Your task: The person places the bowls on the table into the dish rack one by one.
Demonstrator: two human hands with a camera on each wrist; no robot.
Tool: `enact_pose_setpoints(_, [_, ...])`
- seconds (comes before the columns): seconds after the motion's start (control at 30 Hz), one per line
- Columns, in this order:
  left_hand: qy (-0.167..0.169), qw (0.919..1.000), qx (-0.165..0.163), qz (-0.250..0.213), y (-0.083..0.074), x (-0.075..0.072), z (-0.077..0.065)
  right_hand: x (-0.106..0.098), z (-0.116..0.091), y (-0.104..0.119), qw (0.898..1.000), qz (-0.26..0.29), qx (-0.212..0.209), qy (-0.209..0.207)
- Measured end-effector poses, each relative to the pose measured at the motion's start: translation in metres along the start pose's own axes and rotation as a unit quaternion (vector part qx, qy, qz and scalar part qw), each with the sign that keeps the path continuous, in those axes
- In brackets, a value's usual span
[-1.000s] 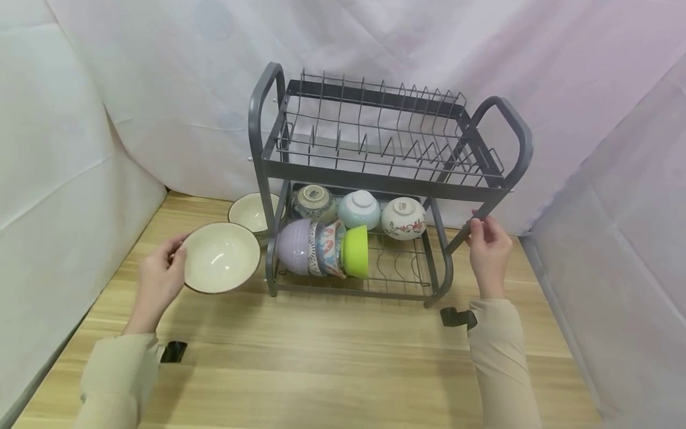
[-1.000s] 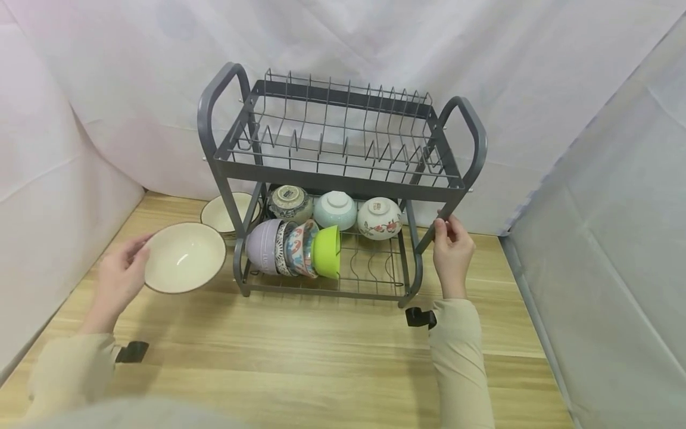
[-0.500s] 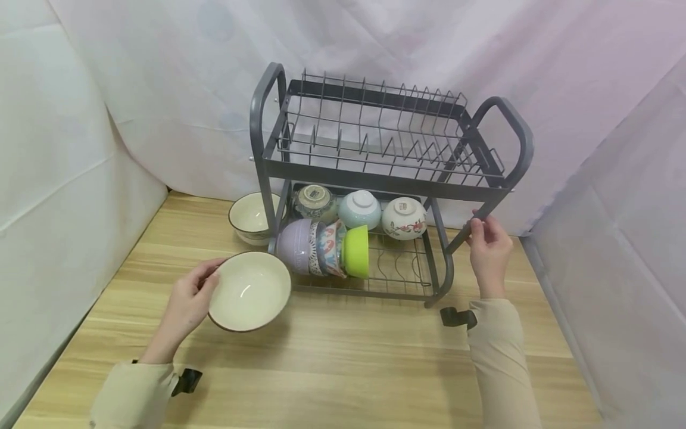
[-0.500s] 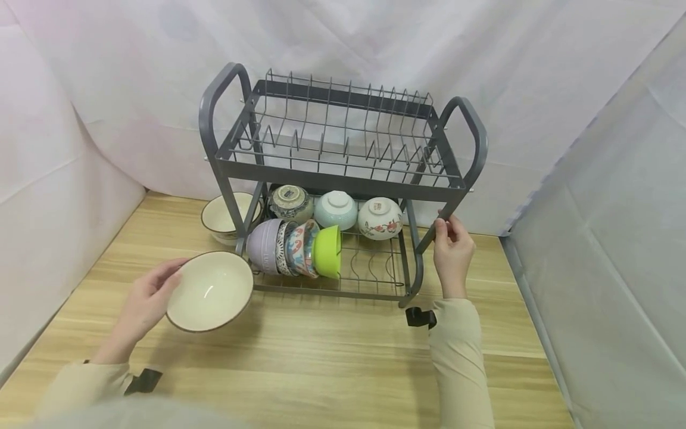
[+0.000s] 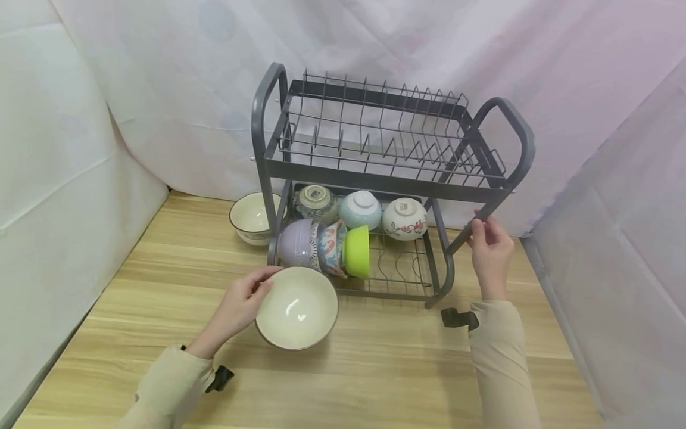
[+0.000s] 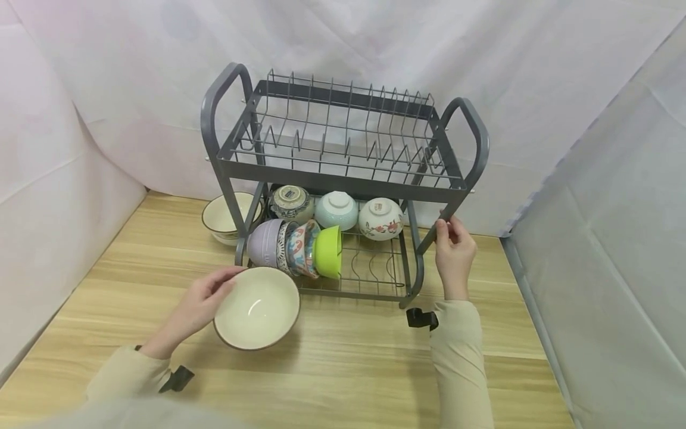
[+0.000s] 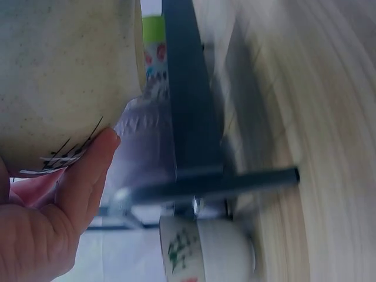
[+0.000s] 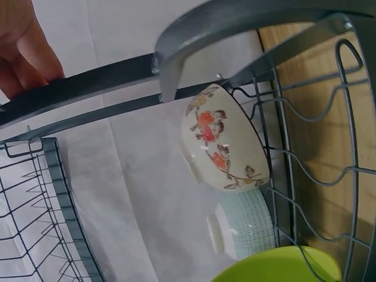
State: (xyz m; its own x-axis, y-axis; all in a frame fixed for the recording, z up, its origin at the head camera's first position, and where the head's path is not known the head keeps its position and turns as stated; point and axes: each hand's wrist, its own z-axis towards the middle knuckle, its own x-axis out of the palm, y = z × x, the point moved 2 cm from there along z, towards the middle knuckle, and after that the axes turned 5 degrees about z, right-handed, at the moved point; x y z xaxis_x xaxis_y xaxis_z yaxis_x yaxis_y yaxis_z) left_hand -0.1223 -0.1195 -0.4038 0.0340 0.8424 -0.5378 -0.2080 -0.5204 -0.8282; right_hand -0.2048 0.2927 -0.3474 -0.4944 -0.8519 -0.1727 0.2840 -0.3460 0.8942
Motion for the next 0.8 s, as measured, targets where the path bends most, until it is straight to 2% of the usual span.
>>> enact_pose_setpoints(0.07, [0.017,0.9998,0.006,-0.01,-0.002,0.008,0.002,0.0,-0.001,0.001,1.0,-0.013,0.004,0.004])
enact_pose_setpoints(0.17, [0.04,0.9988,0.02,-0.019,-0.005,0.018,0.006,0.001,-0.006,0.006,0.996,-0.078,-0.031,0.001])
enact_pose_setpoints(0.23, [0.056,0.998,0.019,-0.023,-0.007,0.024,0.007,0.003,-0.014,0.013,0.989,-0.116,-0.085,-0.012])
enact_pose_setpoints(0.3, [0.069,0.9972,0.018,-0.021,-0.008,0.03,0.008,0.007,-0.025,0.023,0.975,-0.142,-0.168,-0.025])
enact_pose_setpoints(0.33, [0.075,0.9969,0.016,-0.019,-0.009,0.033,0.008,0.009,-0.032,0.029,0.968,-0.137,-0.21,-0.023])
enact_pose_setpoints(0.4, [0.088,0.9959,0.012,-0.018,-0.01,0.04,0.009,0.015,-0.047,0.044,0.945,-0.123,-0.304,-0.014])
enact_pose_setpoints(0.43, [0.093,0.9954,0.015,-0.017,-0.011,0.043,0.01,0.018,-0.055,0.051,0.929,-0.11,-0.352,-0.001])
enact_pose_setpoints(0.5, [0.103,0.9943,0.02,-0.02,-0.013,0.05,0.011,0.025,-0.071,0.065,0.892,-0.066,-0.443,0.057])
enact_pose_setpoints(0.57, [0.115,0.9928,0.025,-0.023,-0.016,0.057,0.012,0.031,-0.09,0.075,0.852,-0.032,-0.504,0.136])
enact_pose_setpoints(0.67, [0.126,0.9911,0.039,-0.02,-0.021,0.066,0.013,0.035,-0.123,0.08,0.803,-0.03,-0.525,0.281])
enact_pose_setpoints(0.8, [0.142,0.9879,0.059,-0.021,-0.027,0.076,0.014,0.037,-0.164,0.07,0.755,-0.108,-0.5,0.41])
